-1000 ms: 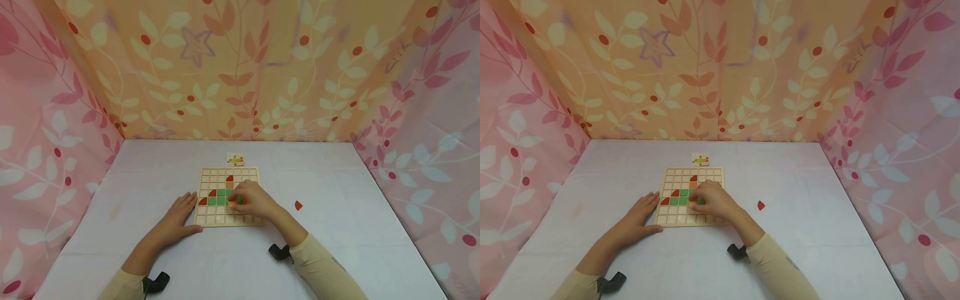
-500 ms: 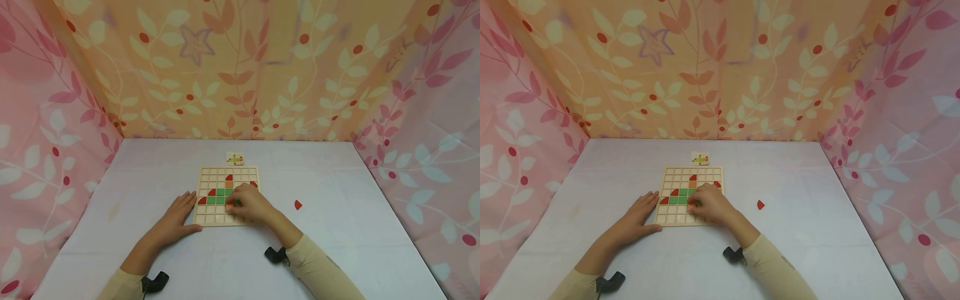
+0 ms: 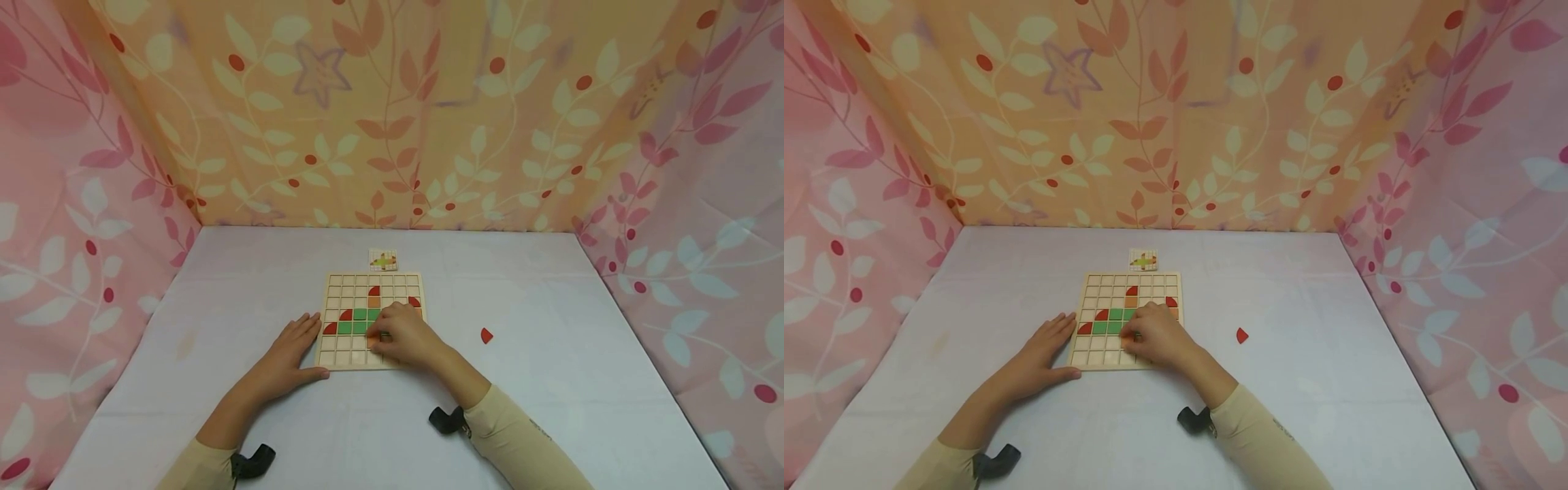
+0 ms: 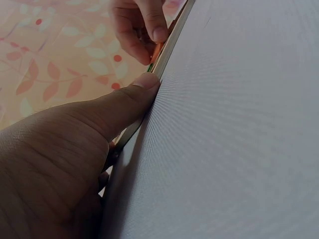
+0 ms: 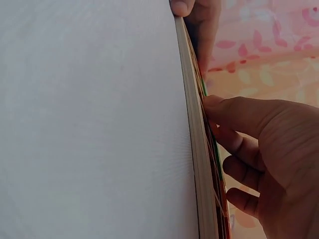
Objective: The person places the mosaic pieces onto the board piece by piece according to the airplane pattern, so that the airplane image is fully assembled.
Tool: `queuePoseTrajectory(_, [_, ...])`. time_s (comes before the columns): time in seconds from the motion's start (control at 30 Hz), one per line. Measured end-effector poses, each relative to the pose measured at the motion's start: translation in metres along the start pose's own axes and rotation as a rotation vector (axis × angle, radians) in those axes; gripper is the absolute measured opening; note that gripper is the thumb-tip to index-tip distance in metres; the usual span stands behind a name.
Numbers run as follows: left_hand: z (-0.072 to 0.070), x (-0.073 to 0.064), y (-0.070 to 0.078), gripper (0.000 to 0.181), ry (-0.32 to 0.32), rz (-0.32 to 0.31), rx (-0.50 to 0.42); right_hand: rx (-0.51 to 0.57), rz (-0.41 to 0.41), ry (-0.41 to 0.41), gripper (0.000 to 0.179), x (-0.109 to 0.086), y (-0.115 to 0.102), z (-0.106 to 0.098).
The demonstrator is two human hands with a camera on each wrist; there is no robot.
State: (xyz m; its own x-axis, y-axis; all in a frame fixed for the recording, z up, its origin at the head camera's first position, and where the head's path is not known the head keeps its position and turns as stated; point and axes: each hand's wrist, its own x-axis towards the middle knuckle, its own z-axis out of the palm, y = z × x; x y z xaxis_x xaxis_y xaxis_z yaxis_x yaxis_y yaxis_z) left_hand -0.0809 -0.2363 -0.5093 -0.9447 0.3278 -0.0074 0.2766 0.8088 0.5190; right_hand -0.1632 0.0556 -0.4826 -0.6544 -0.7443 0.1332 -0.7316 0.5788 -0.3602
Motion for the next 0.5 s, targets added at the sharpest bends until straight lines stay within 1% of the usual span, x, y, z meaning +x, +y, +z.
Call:
queuePoseTrajectory(0.3, [0.0006,-0.0004,-0.0006,0.107,0.001,0.007,0.0,-0.007,-0.001,-0.001,0.02,-0.0009,-0.0007,0.0003])
queuePoseTrajectory(0.5, [0.0005,-0.0007,-0.0017,0.108,0.017,0.02,0.003,-0.013,0.002,-0.008,0.019,-0.0008,-0.0017,-0.0005])
